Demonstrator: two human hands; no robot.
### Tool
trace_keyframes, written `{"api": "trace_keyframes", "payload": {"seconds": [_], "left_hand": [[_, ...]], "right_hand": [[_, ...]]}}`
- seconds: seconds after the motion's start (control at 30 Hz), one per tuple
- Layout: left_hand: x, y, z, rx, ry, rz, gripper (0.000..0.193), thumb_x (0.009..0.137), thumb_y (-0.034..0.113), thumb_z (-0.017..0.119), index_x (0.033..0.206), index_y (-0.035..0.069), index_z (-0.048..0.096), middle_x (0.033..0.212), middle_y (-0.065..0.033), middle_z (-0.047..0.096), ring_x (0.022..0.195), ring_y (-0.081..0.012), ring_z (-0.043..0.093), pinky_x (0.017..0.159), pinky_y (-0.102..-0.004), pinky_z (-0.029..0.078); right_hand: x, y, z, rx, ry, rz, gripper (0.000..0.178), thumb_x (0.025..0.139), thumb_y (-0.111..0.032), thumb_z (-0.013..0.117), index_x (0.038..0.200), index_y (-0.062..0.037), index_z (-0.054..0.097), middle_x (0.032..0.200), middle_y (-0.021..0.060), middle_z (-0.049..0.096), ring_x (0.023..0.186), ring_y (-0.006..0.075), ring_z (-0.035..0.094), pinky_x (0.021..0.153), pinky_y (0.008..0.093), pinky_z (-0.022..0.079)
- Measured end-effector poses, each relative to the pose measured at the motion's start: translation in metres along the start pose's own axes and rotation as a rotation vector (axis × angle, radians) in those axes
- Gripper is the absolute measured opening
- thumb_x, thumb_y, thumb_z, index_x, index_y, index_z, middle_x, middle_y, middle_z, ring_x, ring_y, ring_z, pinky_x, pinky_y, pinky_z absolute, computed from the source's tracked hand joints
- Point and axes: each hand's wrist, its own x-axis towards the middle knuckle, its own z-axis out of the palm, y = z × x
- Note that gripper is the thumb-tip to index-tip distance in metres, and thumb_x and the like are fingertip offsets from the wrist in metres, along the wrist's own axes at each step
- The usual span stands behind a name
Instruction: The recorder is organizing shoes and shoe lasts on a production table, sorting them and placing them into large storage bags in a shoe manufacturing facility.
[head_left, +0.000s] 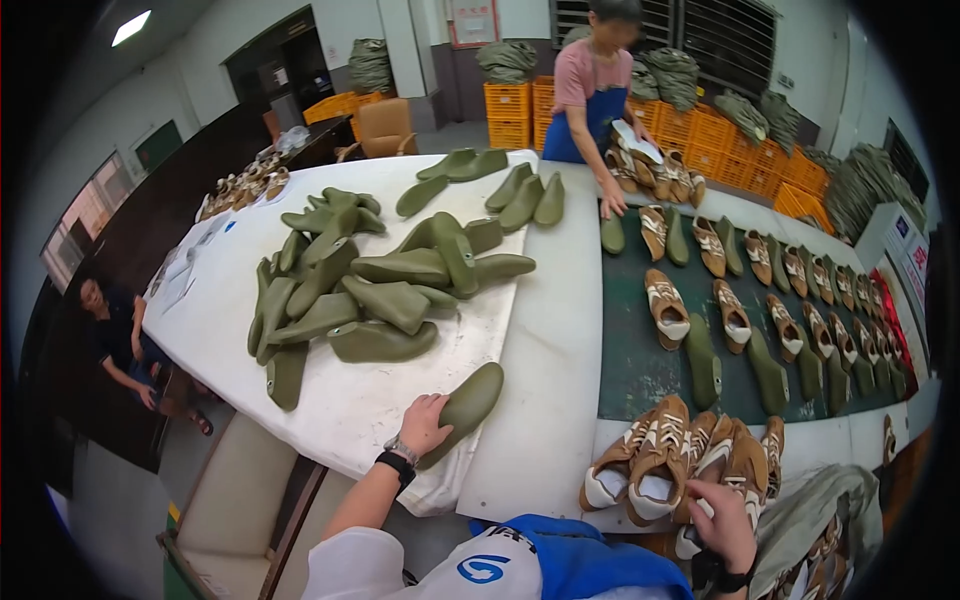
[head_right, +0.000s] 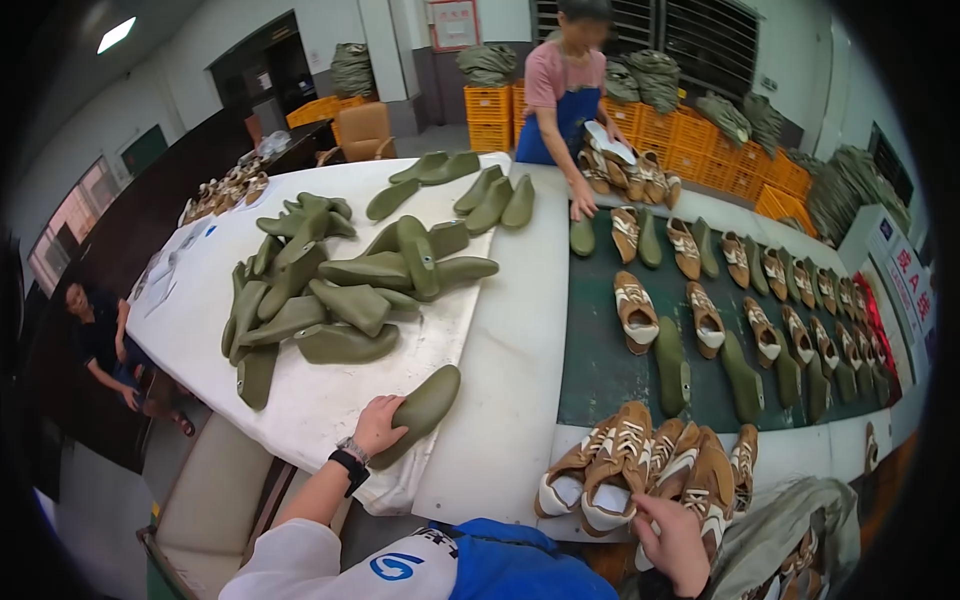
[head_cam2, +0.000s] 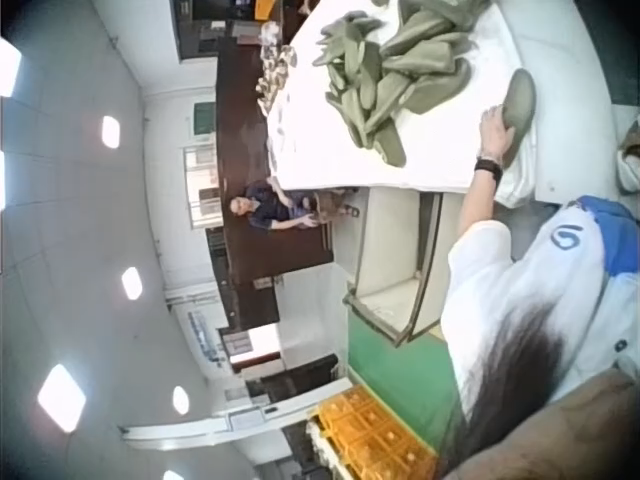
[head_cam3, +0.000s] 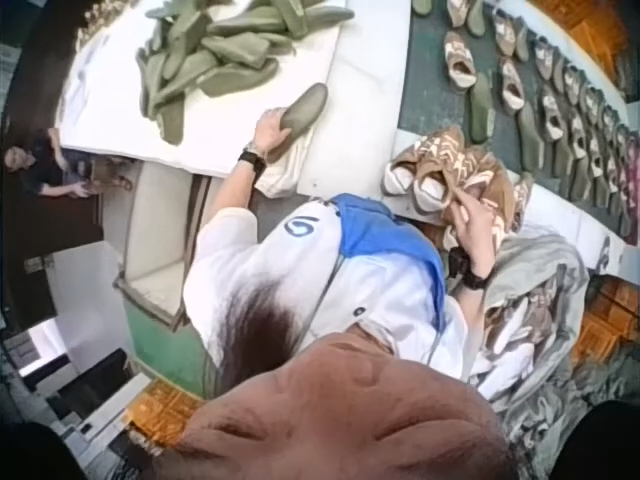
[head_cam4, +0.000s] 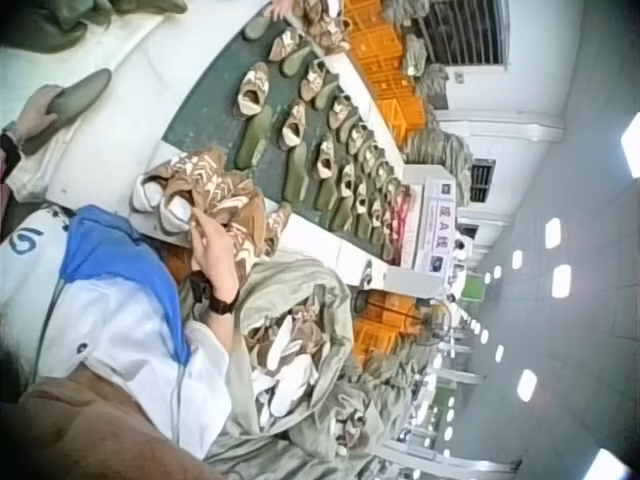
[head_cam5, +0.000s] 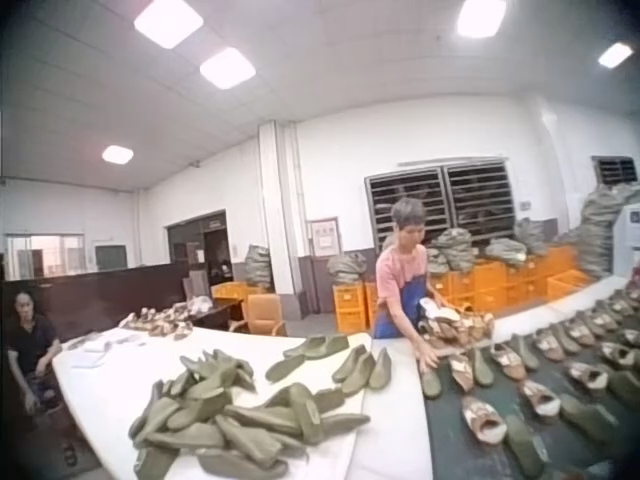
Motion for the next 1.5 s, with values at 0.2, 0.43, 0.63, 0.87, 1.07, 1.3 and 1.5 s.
{"api": "trace_keyframes", "payload": {"seconds": [0.2, 0.43, 0.63, 0.87, 1.07, 1.3, 1.5], "left_hand": [[0.018, -0.001, 0.009, -0.545, -0.44, -0.291, 0.078, 0.068, 0.026, 0.069, 0.136, 0.009, 0.035, 0.118, -0.0193, 0.057, 0.108, -0.0297, 0.055, 0.092, -0.0329, 0.043], [0.054, 0.097, 0.018, -1.171, -0.771, -0.471, 0.09, 0.082, 0.049, 0.059, 0.145, 0.008, 0.01, 0.144, -0.0158, 0.028, 0.127, -0.0237, 0.033, 0.1, -0.0388, 0.034], [0.063, -0.127, 0.003, -0.19, 0.2, -0.186, 0.053, 0.073, 0.028, 0.067, 0.118, 0.006, 0.052, 0.12, -0.0177, 0.052, 0.113, -0.0332, 0.046, 0.1, -0.0405, 0.034], [0.111, -0.227, -0.094, 0.377, -0.296, -0.651, 0.064, 0.072, 0.02, 0.065, 0.13, 0.015, 0.039, 0.133, -0.01, 0.043, 0.128, -0.0295, 0.036, 0.1, -0.0464, 0.034], [0.112, -0.199, -0.099, 0.253, -0.493, -0.467, 0.063, 0.059, 0.052, 0.072, 0.098, 0.003, 0.066, 0.098, -0.0183, 0.065, 0.094, -0.03, 0.062, 0.083, -0.0369, 0.049], [0.059, -0.078, -0.037, -0.175, -0.621, -0.303, 0.056, 0.068, 0.054, 0.06, 0.07, -0.002, 0.066, 0.06, -0.0151, 0.063, 0.06, -0.0258, 0.064, 0.062, -0.0342, 0.052], [0.071, 0.024, 0.007, -0.449, -0.529, -0.221, 0.058, 0.071, 0.054, 0.061, 0.086, -0.002, 0.064, 0.074, -0.0196, 0.064, 0.073, -0.033, 0.063, 0.071, -0.0384, 0.05]], "right_hand": [[0.017, -0.023, 0.037, 0.145, -0.196, -0.066, 0.031, 0.074, -0.005, 0.064, 0.105, -0.0021, 0.06, 0.088, 0.0165, 0.063, 0.081, 0.03, 0.063, 0.073, 0.0335, 0.049], [0.101, -0.037, 0.143, 0.094, -0.169, -0.318, 0.049, 0.08, -0.02, 0.063, 0.124, -0.0083, 0.047, 0.119, 0.0238, 0.049, 0.094, 0.0375, 0.058, 0.079, 0.0381, 0.049], [0.142, -0.045, 0.228, -0.404, -0.352, -0.011, 0.067, 0.079, -0.028, 0.064, 0.136, -0.0143, 0.032, 0.102, 0.0292, 0.05, 0.081, 0.0407, 0.06, 0.071, 0.0445, 0.05], [0.148, -0.014, 0.234, -0.44, -0.305, 0.032, 0.064, 0.079, -0.029, 0.063, 0.135, -0.0234, 0.034, 0.082, 0.0208, 0.057, 0.066, 0.0378, 0.06, 0.059, 0.0454, 0.049], [0.155, -0.017, 0.236, -0.373, -0.284, 0.068, 0.06, 0.079, -0.031, 0.061, 0.133, -0.0214, 0.037, 0.08, 0.021, 0.058, 0.067, 0.0385, 0.06, 0.06, 0.0463, 0.049], [0.175, -0.03, 0.246, -0.279, -0.306, 0.08, 0.057, 0.079, -0.039, 0.059, 0.129, -0.0168, 0.043, 0.076, 0.0201, 0.062, 0.07, 0.0384, 0.061, 0.063, 0.0449, 0.049], [0.17, -0.023, 0.269, -0.157, -0.07, 0.139, 0.057, 0.08, -0.049, 0.058, 0.125, -0.015, 0.046, 0.072, 0.0179, 0.063, 0.066, 0.0362, 0.062, 0.058, 0.0449, 0.049]]}}
